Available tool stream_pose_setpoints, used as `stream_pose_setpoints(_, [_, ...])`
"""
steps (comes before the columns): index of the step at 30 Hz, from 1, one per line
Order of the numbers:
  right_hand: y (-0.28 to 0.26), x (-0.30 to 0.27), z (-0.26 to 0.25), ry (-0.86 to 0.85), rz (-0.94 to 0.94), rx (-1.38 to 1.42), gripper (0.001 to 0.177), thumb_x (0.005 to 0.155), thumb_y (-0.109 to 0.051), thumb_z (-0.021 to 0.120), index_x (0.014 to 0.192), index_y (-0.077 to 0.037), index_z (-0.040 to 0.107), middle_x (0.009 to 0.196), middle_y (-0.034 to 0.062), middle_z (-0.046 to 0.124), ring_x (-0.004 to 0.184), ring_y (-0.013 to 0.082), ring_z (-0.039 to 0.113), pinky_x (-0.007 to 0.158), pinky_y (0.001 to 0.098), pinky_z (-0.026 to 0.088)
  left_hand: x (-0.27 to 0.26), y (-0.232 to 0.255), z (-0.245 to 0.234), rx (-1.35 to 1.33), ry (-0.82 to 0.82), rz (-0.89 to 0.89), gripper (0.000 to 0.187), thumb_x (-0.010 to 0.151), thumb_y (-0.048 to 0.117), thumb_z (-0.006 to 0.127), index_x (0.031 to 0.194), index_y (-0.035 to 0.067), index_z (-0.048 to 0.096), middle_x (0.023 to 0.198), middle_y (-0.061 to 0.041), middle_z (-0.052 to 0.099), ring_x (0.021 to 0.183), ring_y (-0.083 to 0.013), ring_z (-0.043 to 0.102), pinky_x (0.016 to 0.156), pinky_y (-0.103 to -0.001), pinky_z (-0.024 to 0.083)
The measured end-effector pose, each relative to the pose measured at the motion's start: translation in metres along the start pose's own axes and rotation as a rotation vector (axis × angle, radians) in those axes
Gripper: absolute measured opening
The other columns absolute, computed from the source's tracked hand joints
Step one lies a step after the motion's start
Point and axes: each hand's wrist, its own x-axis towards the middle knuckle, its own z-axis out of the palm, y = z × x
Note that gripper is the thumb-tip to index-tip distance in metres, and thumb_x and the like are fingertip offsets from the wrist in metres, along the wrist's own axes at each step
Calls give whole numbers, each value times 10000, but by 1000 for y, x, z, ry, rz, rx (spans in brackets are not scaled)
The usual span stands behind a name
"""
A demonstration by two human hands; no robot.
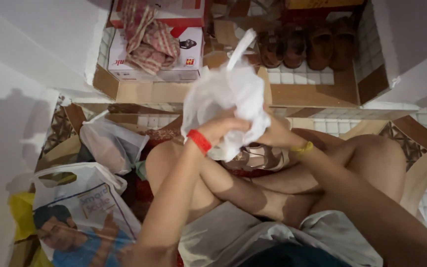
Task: Cleaning, wiping, and organizing various pairs of shoes while sitting on the floor.
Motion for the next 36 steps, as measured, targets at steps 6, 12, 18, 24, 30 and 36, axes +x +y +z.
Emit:
stream_pose_setpoints(6, [-30,3,-33,65,584,1042,594,840,-208,725,1382,-47,543,1318,122,645,1232,260,634,1073,460,523,-26,68,15,610,531,132,693,912,309,744,1504,66,479,1171,-86,720,1005,-222,712,884,-370,595])
stream_pose_setpoints(12, [-17,4,-30,283,549,1347,416,990,-166,625,1381,-48,548,1287,101,647,1165,242,610,1018,440,470,-16,4,33,466,179,724,908,868,74,825,1599,35,289,1477,-187,501,1288,-305,523,1037,-418,470])
stream_pose_setpoints(18, [-72,9,-28,167,494,698,795,811,-302,780,1474,-43,427,1421,169,543,1291,282,574,1090,455,493,25,-39,19,8,364,288,335,807,16,732,1131,-54,680,1003,-98,754,920,-212,720,846,-350,594])
stream_pose_setpoints(24, [-89,3,-40,252,-263,-236,1231,563,-366,951,1537,57,328,1504,340,339,1376,441,399,1080,522,445,20,-33,23,-31,328,42,504,844,119,678,1287,-89,553,1168,-155,702,1047,-225,684,889,-328,572])
stream_pose_setpoints(30, [-32,-13,-45,134,161,-160,615,749,1,810,1333,-79,632,1224,136,698,987,246,740,819,363,627,-32,30,39,-33,15,-33,762,874,269,710,1526,94,356,1404,-95,564,1295,-208,534,1028,-396,455])
stream_pose_setpoints(36, [23,-74,-69,464,384,-736,467,818,27,733,1272,-82,711,1224,182,685,961,302,703,788,429,618,-16,-13,9,130,211,10,479,914,322,651,1361,164,583,1270,-35,689,1156,-177,638,975,-425,471])
